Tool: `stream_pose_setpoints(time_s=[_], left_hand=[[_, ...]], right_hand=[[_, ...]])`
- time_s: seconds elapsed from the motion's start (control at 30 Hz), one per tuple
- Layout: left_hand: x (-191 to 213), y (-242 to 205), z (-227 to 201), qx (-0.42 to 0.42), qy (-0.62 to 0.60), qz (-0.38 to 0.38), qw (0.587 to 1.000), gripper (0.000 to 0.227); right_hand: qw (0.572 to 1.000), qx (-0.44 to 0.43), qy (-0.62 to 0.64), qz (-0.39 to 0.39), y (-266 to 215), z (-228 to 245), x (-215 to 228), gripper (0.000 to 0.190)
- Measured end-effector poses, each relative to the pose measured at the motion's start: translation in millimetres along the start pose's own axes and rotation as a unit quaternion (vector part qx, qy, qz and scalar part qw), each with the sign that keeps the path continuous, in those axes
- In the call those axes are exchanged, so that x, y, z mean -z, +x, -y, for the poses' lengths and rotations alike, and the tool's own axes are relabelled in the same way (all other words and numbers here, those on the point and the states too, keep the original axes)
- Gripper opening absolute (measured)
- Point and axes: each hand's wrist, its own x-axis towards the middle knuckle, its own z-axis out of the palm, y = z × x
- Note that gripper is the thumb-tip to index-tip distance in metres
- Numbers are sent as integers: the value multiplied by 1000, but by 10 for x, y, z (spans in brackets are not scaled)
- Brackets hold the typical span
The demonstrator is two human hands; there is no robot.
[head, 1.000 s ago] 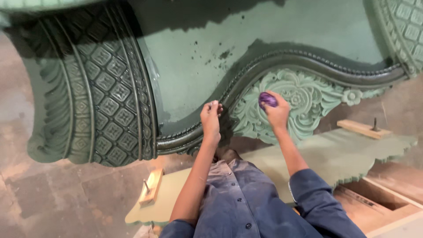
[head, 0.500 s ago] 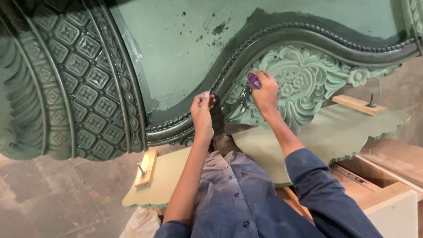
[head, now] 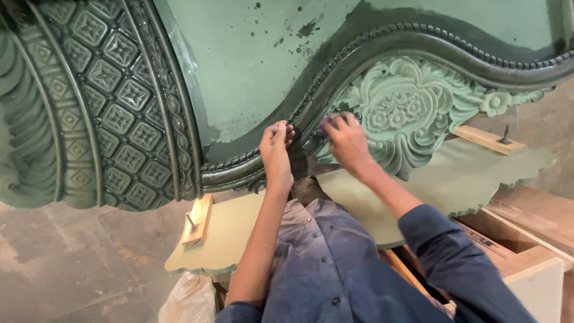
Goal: The person cleans a large, ornate green decorative panel using a purple cloth. They repeatedly dip the cloth into a metal container of liquid and wipe the intricate carved details of the panel's surface.
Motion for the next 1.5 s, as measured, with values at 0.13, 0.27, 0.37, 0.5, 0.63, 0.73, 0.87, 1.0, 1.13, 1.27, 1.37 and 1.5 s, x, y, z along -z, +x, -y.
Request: stream_pose_setpoints(time_s=[0.13,0.27,0.37,0.5,0.63,0.73,0.87,1.0,1.13,1.27,1.37,1.5], left_hand=[[33,-35,9,-16,-20,2,1000,23],[34,-31,-38,-8,-17,-8,1000,23],[63,-110,28,-8,-41,-4,999,22],[-30,-42,-23,-13,-70,8,997,21],[-67,-94,4,-2,-52,3,999,22],[-24,-109,5,12,-59,2,998,21],[-17,-118,-20,1,-46,-6,999,22],[-52,-154,24,6,-45,-7,999,22],[-123,-111,50,20,-33,-12,999,22],[-113,-112,91,9,-35,2,999,23],[-105,-144,92,10,-27,-3,1000,24],[-113,-132,106,17,-25,-10,999,23]], right_hand=[[998,-10,-8,60,-112,234,4,38],[996,-74,1,57,98,53,213,46],[996,-90,-14,5,133,26,145,50],[995,-5,2,97,23,352,-79,46],[993,43,88,71,34,106,49,50],[990,-74,95,80,382,-478,250,35],[996,-70,-46,-9,487,-599,184,37],[998,-12,-65,23,182,-168,12,50],[995,13,4,98,296,-356,228,49],[998,-8,-24,54,556,-864,366,48],[998,-19,-57,8,510,-893,250,48],[996,5,-91,7,310,-538,36,48]])
